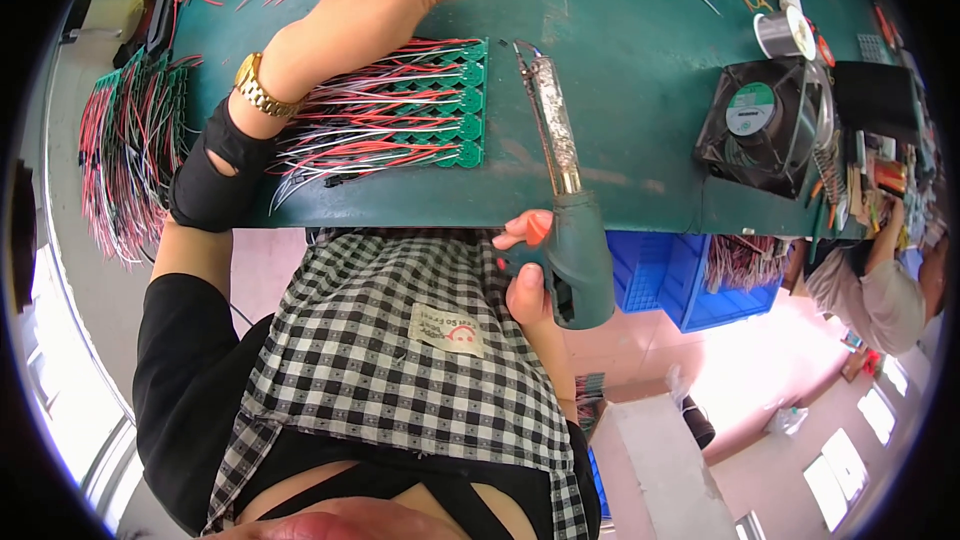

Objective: The person assembles electrical components by inserting wires into a circuit board, then securing them with a soldering iron.

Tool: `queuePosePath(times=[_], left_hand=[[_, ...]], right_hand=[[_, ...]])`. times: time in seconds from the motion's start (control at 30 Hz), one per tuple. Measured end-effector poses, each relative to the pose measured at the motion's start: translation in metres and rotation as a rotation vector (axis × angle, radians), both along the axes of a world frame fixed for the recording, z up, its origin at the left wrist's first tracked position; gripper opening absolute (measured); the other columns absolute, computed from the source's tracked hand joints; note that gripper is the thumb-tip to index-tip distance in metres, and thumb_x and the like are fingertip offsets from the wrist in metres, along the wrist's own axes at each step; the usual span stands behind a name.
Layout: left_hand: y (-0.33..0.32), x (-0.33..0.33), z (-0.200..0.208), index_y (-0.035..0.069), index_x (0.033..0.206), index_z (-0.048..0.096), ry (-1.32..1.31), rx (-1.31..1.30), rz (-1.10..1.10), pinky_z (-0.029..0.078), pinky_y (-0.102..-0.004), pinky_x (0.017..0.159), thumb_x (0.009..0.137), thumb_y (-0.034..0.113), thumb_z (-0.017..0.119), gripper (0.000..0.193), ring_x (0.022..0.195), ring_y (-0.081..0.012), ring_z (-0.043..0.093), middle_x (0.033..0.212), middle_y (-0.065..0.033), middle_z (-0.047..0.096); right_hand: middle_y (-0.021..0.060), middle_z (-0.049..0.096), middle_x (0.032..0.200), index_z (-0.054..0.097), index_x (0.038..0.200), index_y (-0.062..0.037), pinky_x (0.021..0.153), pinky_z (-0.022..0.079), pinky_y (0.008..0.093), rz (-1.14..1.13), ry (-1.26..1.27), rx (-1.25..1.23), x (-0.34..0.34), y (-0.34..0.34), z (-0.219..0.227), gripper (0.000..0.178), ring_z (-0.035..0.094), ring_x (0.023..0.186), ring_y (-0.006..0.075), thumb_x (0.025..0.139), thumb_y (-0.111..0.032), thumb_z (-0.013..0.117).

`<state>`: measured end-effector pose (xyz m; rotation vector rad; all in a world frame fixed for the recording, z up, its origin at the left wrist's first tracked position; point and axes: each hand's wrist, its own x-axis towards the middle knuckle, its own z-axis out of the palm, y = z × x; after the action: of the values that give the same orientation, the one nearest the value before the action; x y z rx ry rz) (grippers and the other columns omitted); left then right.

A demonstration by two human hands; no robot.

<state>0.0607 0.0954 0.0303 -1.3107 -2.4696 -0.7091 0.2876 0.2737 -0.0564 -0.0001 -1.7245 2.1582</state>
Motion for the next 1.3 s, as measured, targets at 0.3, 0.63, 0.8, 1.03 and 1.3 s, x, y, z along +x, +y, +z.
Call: queuePosePath(times=[0.3, 0.63, 0.8, 1.03, 1.3], left_hand=[[0.004, 0.024, 0.040, 0.004, 0.084, 0.048, 0.034, 0.136, -0.068, 0.041, -0.0378, 0.066, 0.074, 0.000, 0.061, 0.016, 0.075, -0.0303, 0.050, 0.079, -0.0104, 0.050], [-0.001, 0.045, -0.008, 0.000, 0.077, 0.056, -0.392, 0.034, 0.099, 0.046, -0.0259, 0.055, 0.074, 0.001, 0.061, 0.006, 0.059, -0.0133, 0.053, 0.068, -0.0081, 0.053], [0.007, 0.043, -0.025, 0.000, 0.072, 0.055, -0.345, 0.138, 0.125, 0.045, -0.0245, 0.053, 0.070, 0.000, 0.062, 0.007, 0.056, -0.0132, 0.052, 0.066, -0.0065, 0.051], [0.009, 0.043, -0.030, 0.001, 0.070, 0.056, -0.289, 0.041, 0.145, 0.045, -0.0259, 0.051, 0.067, 0.001, 0.063, 0.007, 0.054, -0.0167, 0.054, 0.065, -0.0063, 0.052], [0.011, 0.044, -0.031, 0.002, 0.068, 0.056, -0.260, 0.046, 0.183, 0.045, -0.0270, 0.050, 0.066, 0.004, 0.064, 0.008, 0.053, -0.0172, 0.054, 0.064, -0.0057, 0.052]], right_hand=[[0.0216, 0.056, 0.089, 0.043, 0.114, 0.0061, 0.061, 0.050, 0.0312, 0.033, 0.042, 0.010, 0.003, 0.003, -0.006, 0.045, 0.059, 0.063, 0.0222, 0.083, -0.024, 0.054], [0.0216, 0.056, 0.092, 0.043, 0.115, 0.0060, 0.062, 0.050, 0.0319, 0.076, -0.025, -0.026, 0.007, 0.006, 0.003, 0.046, 0.058, 0.067, 0.0218, 0.083, -0.025, 0.056], [0.0207, 0.056, 0.093, 0.044, 0.116, 0.0049, 0.062, 0.050, 0.0321, 0.156, -0.115, 0.042, 0.011, 0.017, 0.011, 0.049, 0.058, 0.068, 0.0215, 0.083, -0.029, 0.058], [0.0142, 0.057, 0.098, 0.049, 0.114, 0.0042, 0.067, 0.048, 0.0290, 0.221, -0.263, 0.039, 0.012, 0.013, 0.031, 0.048, 0.060, 0.075, 0.0174, 0.079, -0.027, 0.059], [0.0139, 0.056, 0.092, 0.045, 0.113, -0.0021, 0.064, 0.049, 0.0311, 0.261, -0.348, 0.094, 0.013, 0.014, 0.031, 0.046, 0.058, 0.075, 0.0195, 0.085, -0.035, 0.059]])
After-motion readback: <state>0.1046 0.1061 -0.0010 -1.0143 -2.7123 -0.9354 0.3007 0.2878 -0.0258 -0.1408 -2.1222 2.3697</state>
